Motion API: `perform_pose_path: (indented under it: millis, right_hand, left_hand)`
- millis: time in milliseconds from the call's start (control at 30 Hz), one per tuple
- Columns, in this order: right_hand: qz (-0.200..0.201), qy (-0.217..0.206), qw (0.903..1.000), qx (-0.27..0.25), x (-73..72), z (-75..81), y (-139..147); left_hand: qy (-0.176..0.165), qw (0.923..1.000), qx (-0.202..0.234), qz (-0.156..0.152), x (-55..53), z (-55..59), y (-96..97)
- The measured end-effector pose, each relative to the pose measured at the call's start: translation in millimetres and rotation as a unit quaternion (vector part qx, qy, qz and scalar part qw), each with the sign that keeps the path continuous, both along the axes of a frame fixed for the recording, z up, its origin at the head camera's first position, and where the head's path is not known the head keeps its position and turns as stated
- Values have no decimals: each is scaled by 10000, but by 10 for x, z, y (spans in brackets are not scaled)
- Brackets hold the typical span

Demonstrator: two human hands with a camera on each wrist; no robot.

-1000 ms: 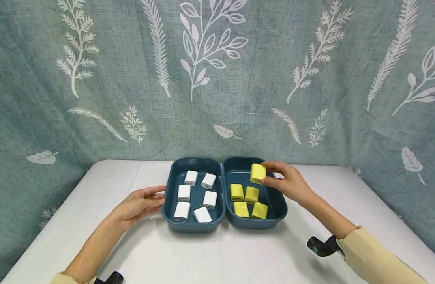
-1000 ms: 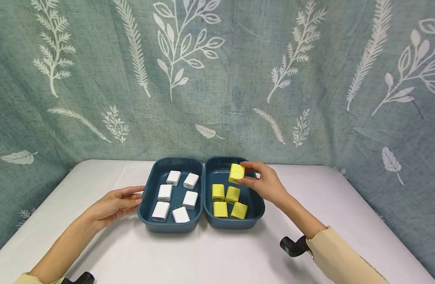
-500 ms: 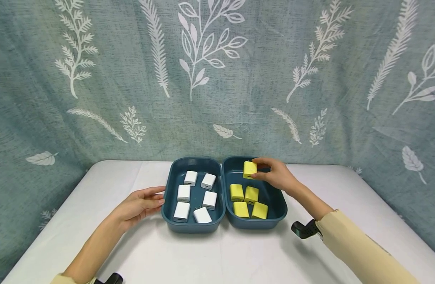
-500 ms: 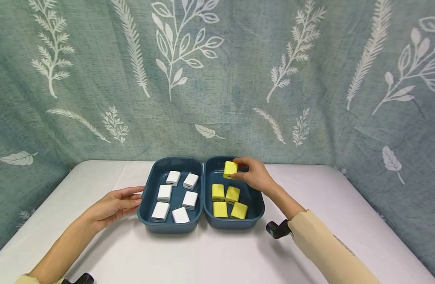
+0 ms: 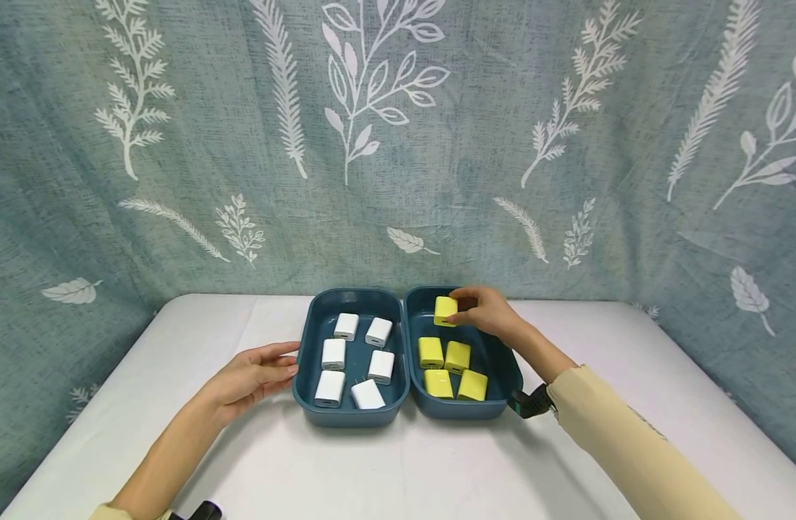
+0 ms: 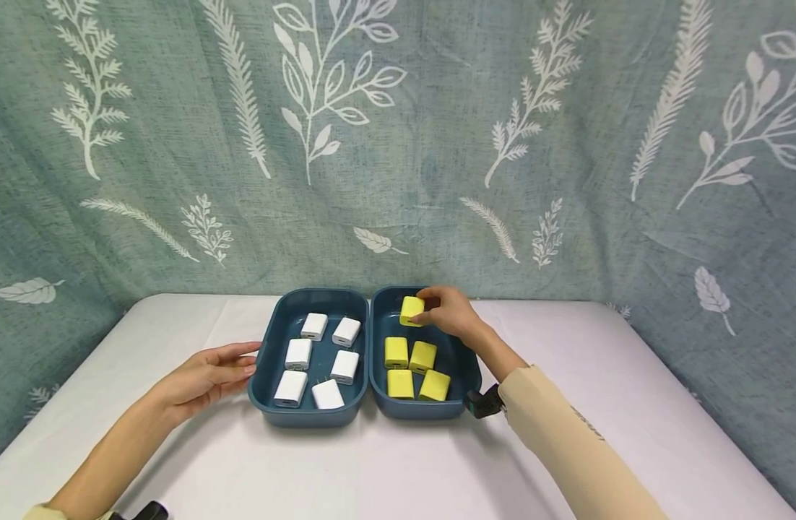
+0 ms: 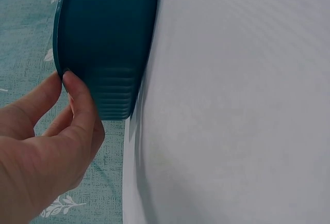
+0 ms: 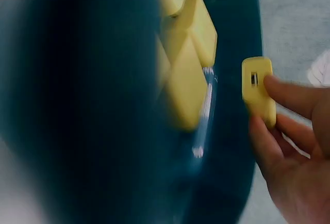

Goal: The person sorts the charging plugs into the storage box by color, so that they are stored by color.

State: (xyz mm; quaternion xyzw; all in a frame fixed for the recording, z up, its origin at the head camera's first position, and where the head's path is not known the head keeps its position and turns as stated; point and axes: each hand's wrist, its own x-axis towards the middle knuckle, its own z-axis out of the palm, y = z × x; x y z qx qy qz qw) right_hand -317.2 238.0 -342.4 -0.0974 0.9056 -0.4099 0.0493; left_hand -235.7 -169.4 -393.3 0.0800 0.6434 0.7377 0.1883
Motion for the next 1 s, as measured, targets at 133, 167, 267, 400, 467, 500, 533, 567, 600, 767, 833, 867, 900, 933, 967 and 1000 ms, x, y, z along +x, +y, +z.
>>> perform_pose_path:
  millis: [133,167,267,400,467,500,533,567,600,767,833,867,900,933,967,1000]
  right_hand:
    - [31,13,9999,141,-44,-17,-60]
    - [62,28,9998,166,-47,-17,-76]
    - [134,40,9997,187,-45,-12,-117]
    - [168,18,9996,229,-25,8,-152]
    - [154,2,9995,279,-21,20,-164]
    - [138,3,9994,316,-21,28,-172]
    - [125,8,9993,351,-23,34,-181]
    - [127,17,9992,389,-27,37,-188]
    - [119,23,9991,411,-29,40,-197]
    - [58,11,9984,564,-25,21,-223]
    - [19,-16,9979,651,-18,2,-219]
    - [4,-12,9976,688,-17,-10,-216]
    - [-5,-7,9975,702,-17,-22,-212]
    - [-3,7,9974,718,-16,-31,-207]
    - [1,18,9975,713,-18,-39,-203]
    - [5,28,9976,686,-19,-44,-199]
  left_hand:
    - [14,10000,7,-2,14,13,-14]
    - [17,10000,8,5,16,16,-17]
    - [28,10000,-19,19,17,21,-20]
    - [41,10000,-82,10,9,20,-8]
    - [48,9999,-91,4,8,24,-3]
    - [50,10000,-83,14,7,27,-1]
    - [53,10000,-69,16,6,29,-1]
    - [55,10000,-57,17,5,31,-2]
    - [58,10000,-45,20,4,33,-4]
    - [83,10000,-23,41,-2,22,-7]
    - [86,10000,-15,47,-4,13,-3]
    - [88,9999,-19,45,-3,10,-1]
    - [85,10000,-24,45,-2,7,0]
    - [81,10000,-25,48,-1,5,0]
    - [80,10000,-25,48,1,5,1]
    - [80,9999,-25,55,3,5,1]
